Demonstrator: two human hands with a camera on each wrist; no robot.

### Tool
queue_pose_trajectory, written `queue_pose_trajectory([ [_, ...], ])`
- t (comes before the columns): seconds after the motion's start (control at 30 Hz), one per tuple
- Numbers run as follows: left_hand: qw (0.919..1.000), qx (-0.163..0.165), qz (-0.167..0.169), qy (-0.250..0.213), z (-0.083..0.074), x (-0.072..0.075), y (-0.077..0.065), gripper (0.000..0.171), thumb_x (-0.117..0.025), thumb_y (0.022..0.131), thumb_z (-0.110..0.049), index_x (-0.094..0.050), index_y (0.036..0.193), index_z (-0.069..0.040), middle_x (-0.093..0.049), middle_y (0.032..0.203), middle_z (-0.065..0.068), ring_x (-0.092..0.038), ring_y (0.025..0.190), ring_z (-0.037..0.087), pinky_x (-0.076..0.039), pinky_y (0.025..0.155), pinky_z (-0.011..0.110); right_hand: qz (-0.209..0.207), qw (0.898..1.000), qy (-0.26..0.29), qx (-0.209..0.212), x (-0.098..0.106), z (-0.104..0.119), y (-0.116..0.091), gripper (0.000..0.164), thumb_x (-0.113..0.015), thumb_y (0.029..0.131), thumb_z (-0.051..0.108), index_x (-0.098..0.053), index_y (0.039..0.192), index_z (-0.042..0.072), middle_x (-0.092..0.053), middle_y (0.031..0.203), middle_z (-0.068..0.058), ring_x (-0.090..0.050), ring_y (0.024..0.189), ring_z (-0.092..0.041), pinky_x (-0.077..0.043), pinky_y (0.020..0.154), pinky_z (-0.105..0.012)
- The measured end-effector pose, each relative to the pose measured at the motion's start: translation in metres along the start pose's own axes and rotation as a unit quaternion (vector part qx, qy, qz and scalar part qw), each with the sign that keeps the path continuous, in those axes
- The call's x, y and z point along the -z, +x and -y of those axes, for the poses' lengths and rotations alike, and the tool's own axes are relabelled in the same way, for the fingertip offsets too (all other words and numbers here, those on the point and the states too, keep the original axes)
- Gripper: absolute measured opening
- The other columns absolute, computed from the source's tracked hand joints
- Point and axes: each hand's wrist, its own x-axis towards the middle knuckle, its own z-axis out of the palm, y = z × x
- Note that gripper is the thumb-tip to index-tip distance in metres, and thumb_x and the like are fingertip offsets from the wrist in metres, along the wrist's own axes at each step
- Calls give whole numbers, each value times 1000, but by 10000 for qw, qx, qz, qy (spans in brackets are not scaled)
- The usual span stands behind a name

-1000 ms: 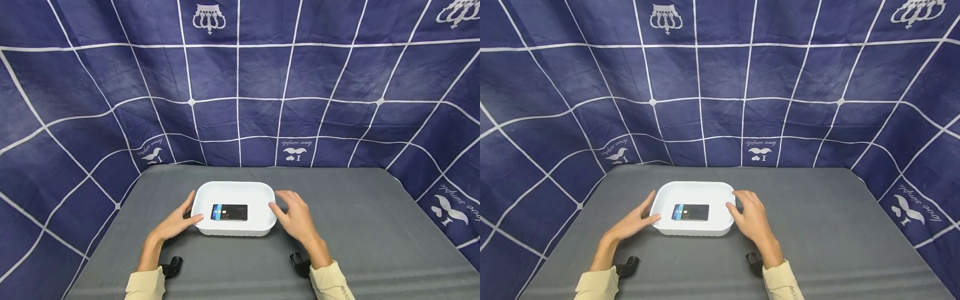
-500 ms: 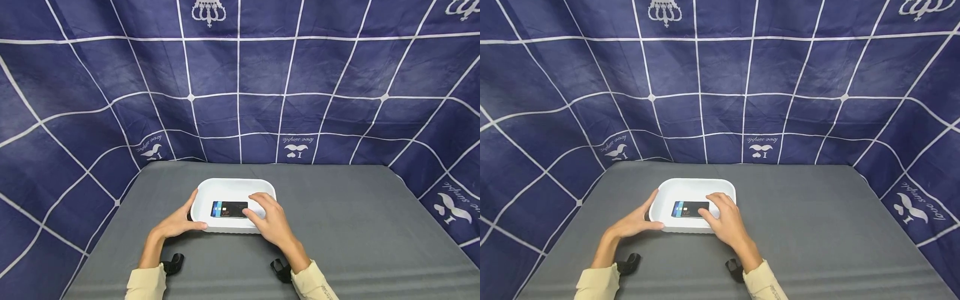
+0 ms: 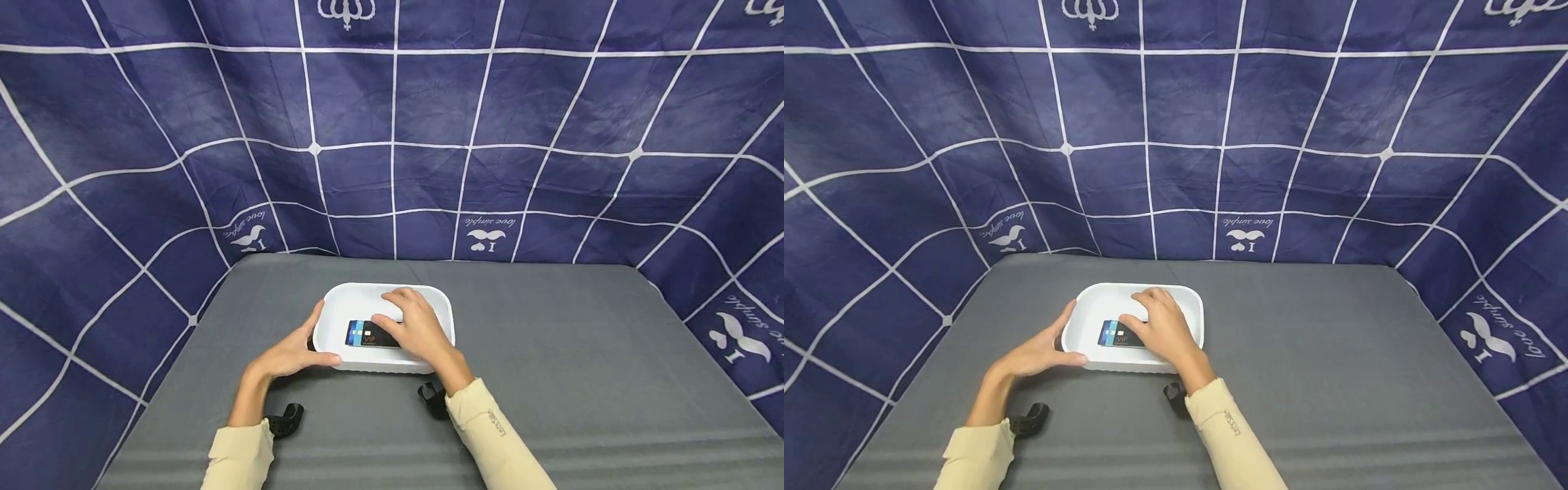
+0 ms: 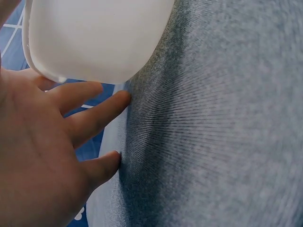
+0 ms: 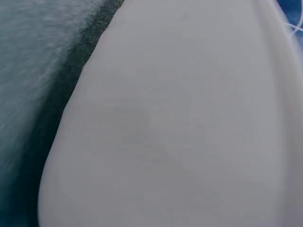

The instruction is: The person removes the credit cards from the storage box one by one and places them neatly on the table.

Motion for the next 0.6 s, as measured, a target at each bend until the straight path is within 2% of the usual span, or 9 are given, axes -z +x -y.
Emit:
queue_pose_trajectory([
  [0.1, 10000, 67, -7, -27, -2, 1, -2, 125, -86, 77, -25, 7, 158, -8, -1, 163, 18, -12, 144, 35, -12, 112, 57, 327, 9993, 122, -131, -10, -5, 9, 47, -73, 89, 34, -68, 123, 2, -62, 118, -14, -57, 112, -32, -43, 96, -47],
  [0.23, 9998, 175, 1, 47, 0, 0, -2, 125, -85, 77, -27, 9, 158, -9, 1, 163, 18, -9, 145, 35, -11, 112, 57, 745, 9962, 262, -356, -18, -14, 10, 50, -75, 88, 35, -67, 126, 3, -60, 122, -15, -56, 114, -30, -43, 98, -46],
  [0.6, 9996, 252, 12, 129, -3, 1, -1, 124, -84, 78, -28, 10, 158, -10, 3, 163, 19, -8, 145, 37, -11, 112, 59, 1456, 9862, 134, -776, -22, -17, 10, 57, -77, 86, 39, -65, 130, 6, -56, 126, -17, -52, 117, -32, -40, 101, -45],
])
